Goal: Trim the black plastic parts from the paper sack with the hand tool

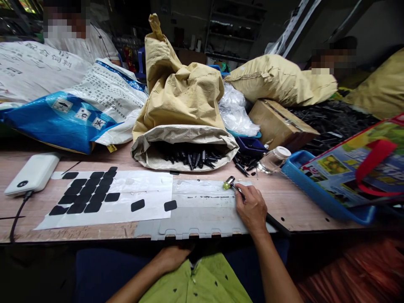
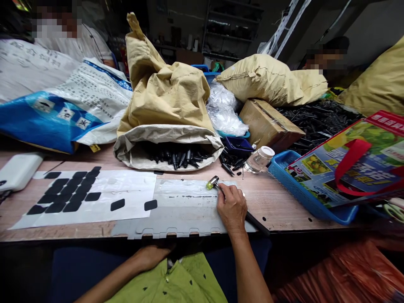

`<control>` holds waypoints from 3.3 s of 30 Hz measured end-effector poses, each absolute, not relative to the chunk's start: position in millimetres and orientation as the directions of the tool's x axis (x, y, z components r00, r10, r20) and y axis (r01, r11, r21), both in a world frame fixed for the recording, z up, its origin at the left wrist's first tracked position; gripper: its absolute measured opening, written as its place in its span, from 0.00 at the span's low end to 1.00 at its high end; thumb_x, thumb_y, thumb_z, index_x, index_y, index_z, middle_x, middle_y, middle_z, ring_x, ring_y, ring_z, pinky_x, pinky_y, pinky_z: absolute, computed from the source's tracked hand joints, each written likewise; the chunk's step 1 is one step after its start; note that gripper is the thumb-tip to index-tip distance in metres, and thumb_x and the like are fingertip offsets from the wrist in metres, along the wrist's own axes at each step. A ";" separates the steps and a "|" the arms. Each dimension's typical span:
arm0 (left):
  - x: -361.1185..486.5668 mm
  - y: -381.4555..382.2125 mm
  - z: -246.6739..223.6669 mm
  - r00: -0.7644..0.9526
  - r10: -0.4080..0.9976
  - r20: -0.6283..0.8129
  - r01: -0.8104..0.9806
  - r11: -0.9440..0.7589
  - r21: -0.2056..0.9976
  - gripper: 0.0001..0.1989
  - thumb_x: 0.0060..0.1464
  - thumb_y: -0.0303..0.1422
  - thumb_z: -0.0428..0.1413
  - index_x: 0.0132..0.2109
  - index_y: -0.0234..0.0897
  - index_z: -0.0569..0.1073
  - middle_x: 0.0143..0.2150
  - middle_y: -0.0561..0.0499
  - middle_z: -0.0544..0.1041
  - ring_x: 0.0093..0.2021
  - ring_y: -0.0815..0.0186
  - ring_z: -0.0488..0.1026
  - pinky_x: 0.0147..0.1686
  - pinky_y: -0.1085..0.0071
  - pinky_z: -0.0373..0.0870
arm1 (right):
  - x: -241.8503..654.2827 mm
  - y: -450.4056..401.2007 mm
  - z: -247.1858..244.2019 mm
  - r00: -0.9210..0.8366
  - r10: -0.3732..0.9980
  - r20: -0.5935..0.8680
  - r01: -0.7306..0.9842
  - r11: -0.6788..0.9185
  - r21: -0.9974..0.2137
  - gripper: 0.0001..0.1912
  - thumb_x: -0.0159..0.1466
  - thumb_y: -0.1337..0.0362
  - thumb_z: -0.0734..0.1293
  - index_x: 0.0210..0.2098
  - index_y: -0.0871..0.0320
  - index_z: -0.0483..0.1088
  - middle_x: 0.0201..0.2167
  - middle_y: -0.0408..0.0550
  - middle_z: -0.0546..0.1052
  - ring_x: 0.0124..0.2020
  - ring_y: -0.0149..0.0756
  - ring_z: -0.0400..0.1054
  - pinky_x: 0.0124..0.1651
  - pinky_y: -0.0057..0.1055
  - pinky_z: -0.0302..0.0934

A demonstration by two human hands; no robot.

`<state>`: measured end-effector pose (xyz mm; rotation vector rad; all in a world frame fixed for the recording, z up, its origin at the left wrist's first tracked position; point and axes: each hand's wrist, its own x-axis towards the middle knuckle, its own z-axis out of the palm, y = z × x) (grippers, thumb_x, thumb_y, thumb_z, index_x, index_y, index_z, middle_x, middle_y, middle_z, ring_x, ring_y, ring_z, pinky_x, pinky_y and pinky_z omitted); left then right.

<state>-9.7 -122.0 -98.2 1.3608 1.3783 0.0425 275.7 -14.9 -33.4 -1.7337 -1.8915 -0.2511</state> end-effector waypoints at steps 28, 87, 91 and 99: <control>16.4 97.8 19.5 -0.185 0.974 0.134 0.866 0.097 0.491 0.14 0.60 0.44 0.60 0.48 0.42 0.78 0.43 0.46 0.80 0.44 0.54 0.77 0.40 0.64 0.68 | 277.0 -12.3 -32.6 -0.017 0.865 0.502 0.957 0.160 -0.242 0.13 0.68 0.65 0.64 0.50 0.53 0.76 0.38 0.47 0.75 0.42 0.41 0.66 0.47 0.35 0.58; -21.4 -6.3 -20.6 0.305 0.942 0.137 0.607 -0.304 0.734 0.08 0.52 0.33 0.65 0.41 0.43 0.82 0.36 0.52 0.77 0.43 0.60 0.71 0.44 0.65 0.65 | 224.6 -47.8 14.4 -0.184 0.923 0.338 0.697 0.365 -0.617 0.16 0.73 0.62 0.60 0.56 0.51 0.74 0.43 0.49 0.79 0.45 0.38 0.73 0.50 0.35 0.66; -20.9 -7.0 -19.2 0.301 0.944 0.138 0.624 -0.304 0.720 0.08 0.52 0.32 0.64 0.41 0.43 0.81 0.37 0.52 0.77 0.43 0.59 0.71 0.45 0.64 0.65 | 250.4 -31.3 4.7 -0.075 0.912 0.402 0.790 0.301 -0.535 0.16 0.71 0.61 0.62 0.55 0.50 0.75 0.44 0.48 0.79 0.45 0.39 0.73 0.49 0.35 0.66; -19.0 -9.9 -14.4 0.299 0.944 0.142 0.638 -0.308 0.706 0.09 0.50 0.32 0.64 0.41 0.42 0.81 0.36 0.52 0.76 0.42 0.59 0.70 0.44 0.64 0.65 | 276.4 -11.8 -30.7 -0.070 0.881 0.468 0.943 0.212 -0.258 0.16 0.69 0.65 0.62 0.51 0.51 0.77 0.37 0.48 0.75 0.41 0.41 0.66 0.46 0.35 0.59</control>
